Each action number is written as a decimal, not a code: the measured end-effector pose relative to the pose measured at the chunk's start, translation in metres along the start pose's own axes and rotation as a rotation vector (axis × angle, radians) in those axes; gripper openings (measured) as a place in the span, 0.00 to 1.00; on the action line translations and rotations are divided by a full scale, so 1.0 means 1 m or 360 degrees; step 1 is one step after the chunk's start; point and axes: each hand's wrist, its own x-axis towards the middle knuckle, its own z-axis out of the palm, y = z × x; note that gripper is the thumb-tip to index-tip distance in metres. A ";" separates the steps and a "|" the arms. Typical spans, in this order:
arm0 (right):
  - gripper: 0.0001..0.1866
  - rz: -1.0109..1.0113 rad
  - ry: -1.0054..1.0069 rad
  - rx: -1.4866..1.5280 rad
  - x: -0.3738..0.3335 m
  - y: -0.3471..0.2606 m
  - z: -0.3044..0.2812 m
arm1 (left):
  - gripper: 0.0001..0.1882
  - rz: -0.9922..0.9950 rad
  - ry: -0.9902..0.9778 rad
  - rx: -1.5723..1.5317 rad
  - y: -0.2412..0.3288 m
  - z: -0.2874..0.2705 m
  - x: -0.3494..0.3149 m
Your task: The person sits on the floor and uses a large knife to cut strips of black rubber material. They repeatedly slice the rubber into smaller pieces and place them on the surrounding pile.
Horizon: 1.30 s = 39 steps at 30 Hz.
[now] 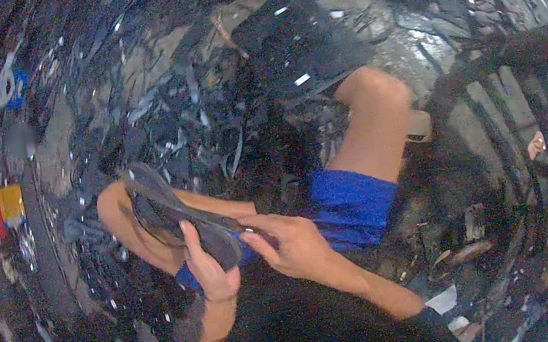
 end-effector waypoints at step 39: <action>0.14 0.0108 0.1474 0.2474 -0.123 0.410 -0.123 | 0.51 -0.0008 -0.0184 0.1177 -0.083 0.198 0.225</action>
